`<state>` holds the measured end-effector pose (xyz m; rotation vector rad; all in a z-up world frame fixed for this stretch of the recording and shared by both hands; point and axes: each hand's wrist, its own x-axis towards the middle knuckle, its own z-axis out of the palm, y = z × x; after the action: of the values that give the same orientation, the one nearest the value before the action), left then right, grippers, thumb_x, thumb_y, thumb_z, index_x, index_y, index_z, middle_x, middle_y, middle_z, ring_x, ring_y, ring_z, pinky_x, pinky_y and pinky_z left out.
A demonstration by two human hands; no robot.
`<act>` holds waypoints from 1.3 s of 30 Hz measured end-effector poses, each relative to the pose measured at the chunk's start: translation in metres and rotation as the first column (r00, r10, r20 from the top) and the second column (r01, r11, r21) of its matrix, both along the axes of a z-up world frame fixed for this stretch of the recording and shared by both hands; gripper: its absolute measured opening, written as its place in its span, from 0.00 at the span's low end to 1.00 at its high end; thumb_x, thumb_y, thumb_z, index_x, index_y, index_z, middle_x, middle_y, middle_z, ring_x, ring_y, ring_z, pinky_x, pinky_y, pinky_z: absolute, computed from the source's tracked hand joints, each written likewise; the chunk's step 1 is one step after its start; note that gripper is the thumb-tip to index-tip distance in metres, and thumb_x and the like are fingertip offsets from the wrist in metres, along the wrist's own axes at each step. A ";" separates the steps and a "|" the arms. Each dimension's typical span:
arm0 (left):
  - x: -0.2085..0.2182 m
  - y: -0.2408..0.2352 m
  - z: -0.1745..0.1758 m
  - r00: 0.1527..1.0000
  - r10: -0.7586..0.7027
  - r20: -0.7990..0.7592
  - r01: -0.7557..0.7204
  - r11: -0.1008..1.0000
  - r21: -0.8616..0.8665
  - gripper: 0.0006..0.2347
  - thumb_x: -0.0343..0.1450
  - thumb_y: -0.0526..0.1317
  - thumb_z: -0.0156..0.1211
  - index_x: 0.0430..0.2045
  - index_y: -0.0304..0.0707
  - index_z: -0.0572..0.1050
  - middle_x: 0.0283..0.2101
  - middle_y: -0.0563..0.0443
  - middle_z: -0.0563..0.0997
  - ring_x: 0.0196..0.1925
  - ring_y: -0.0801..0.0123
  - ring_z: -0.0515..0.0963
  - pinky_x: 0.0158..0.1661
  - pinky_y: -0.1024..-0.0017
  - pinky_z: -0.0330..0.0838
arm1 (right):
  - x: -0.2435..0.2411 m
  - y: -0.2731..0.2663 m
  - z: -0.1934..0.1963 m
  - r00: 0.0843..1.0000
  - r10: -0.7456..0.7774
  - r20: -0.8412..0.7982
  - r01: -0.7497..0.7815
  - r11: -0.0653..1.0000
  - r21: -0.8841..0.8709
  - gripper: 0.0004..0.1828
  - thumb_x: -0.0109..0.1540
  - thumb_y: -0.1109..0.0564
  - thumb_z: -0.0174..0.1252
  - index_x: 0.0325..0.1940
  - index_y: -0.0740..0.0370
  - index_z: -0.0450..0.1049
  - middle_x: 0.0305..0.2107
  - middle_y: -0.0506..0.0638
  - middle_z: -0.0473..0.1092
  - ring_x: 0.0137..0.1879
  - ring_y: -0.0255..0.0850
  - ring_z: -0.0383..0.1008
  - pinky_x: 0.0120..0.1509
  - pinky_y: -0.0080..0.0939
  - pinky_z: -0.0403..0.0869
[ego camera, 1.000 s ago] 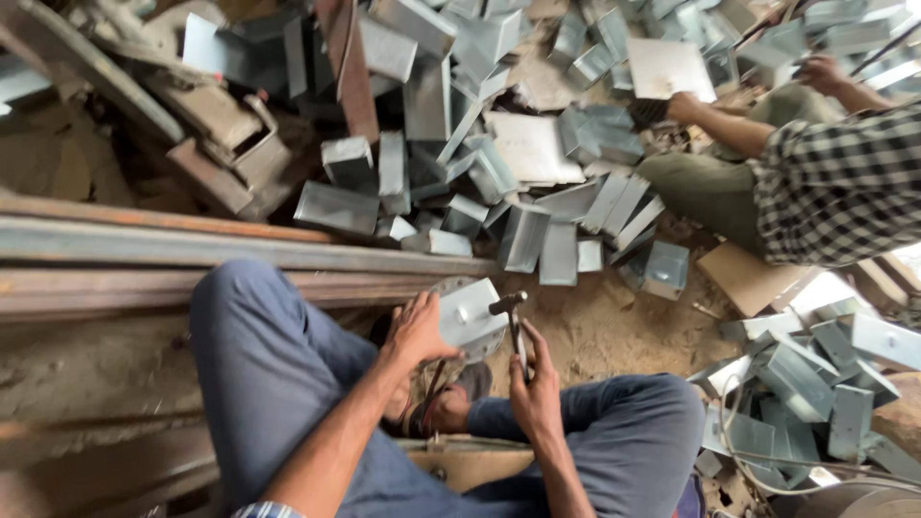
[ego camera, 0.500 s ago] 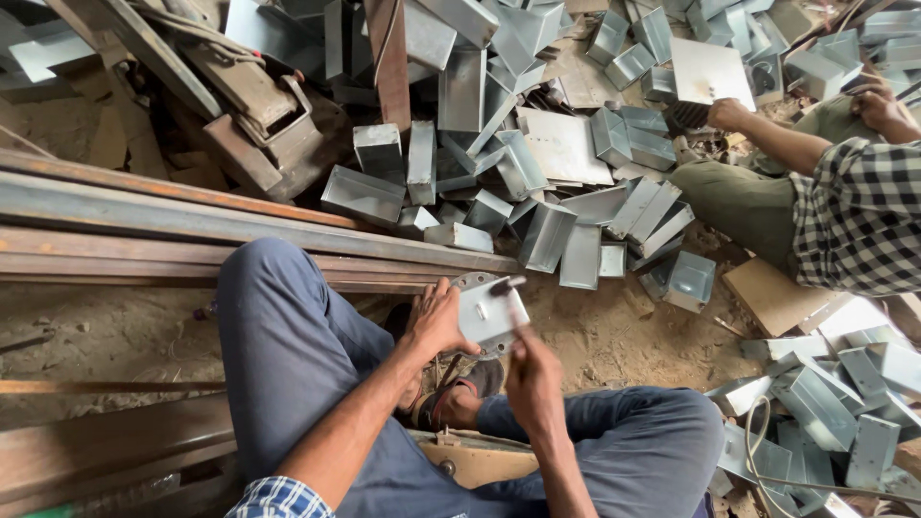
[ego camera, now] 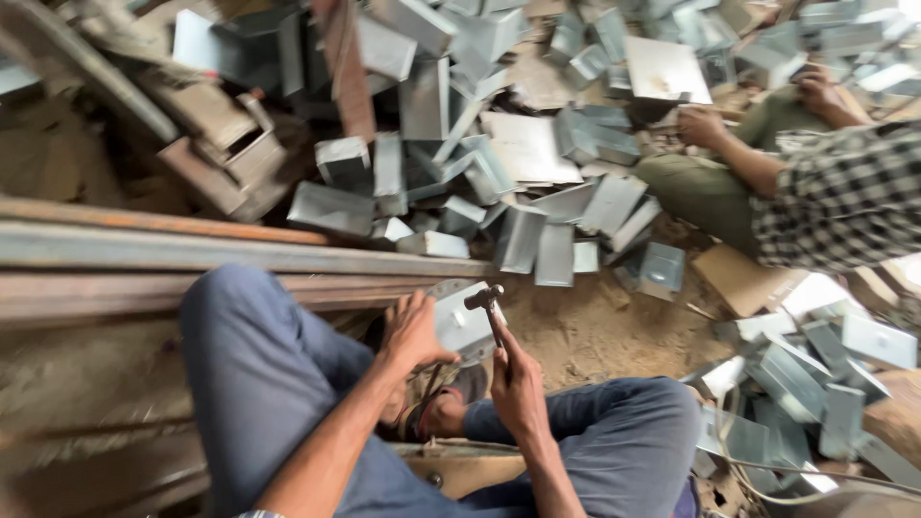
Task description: The person assembles metal boxes by hand, using a hammer to tap the edges and secure the sides before stacking them with other metal components.
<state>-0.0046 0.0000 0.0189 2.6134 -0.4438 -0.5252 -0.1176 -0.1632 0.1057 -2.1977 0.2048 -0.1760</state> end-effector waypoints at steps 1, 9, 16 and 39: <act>-0.003 0.001 0.001 1.000 0.027 -0.016 -0.027 1.000 -0.001 0.49 0.42 0.57 0.86 0.55 0.32 0.67 0.61 0.42 0.67 0.65 0.47 0.64 0.62 0.46 0.59 | -0.001 -0.003 -0.001 1.000 -0.025 0.010 0.025 1.000 -0.010 0.30 0.66 0.64 0.49 0.74 0.51 0.65 0.19 0.58 0.58 0.23 0.39 0.54 0.29 0.43 0.63; 0.004 -0.007 0.006 0.997 0.070 -0.016 -0.070 0.997 -0.038 0.62 0.48 0.72 0.77 0.71 0.39 0.47 0.69 0.32 0.58 0.70 0.41 0.57 0.65 0.36 0.43 | -0.003 -0.018 -0.014 0.948 -0.318 -0.032 0.317 0.922 0.224 0.31 0.66 0.64 0.49 0.74 0.49 0.65 0.34 0.51 0.77 0.25 0.31 0.60 0.29 0.37 0.66; 0.006 -0.008 -0.006 0.971 0.237 -0.017 -0.237 0.971 -0.025 0.42 0.67 0.69 0.52 0.71 0.40 0.52 0.69 0.36 0.62 0.71 0.40 0.60 0.68 0.34 0.44 | -0.003 -0.021 -0.025 0.940 -0.338 -0.052 0.340 0.909 0.239 0.29 0.67 0.62 0.52 0.74 0.49 0.66 0.26 0.53 0.72 0.25 0.29 0.58 0.27 0.37 0.63; 0.003 -0.011 -0.011 0.987 0.149 -0.067 -0.151 0.988 -0.021 0.36 0.71 0.61 0.53 0.71 0.40 0.55 0.71 0.37 0.61 0.72 0.39 0.58 0.66 0.35 0.48 | -0.002 -0.012 -0.016 0.974 -0.224 -0.021 0.222 0.942 0.253 0.27 0.67 0.61 0.51 0.71 0.49 0.67 0.31 0.43 0.76 0.21 0.28 0.55 0.24 0.38 0.62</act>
<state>-0.0011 -0.0110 0.0076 2.5712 -0.2294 -0.5482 -0.1197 -0.1753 0.0899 -1.9151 0.4484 -0.2698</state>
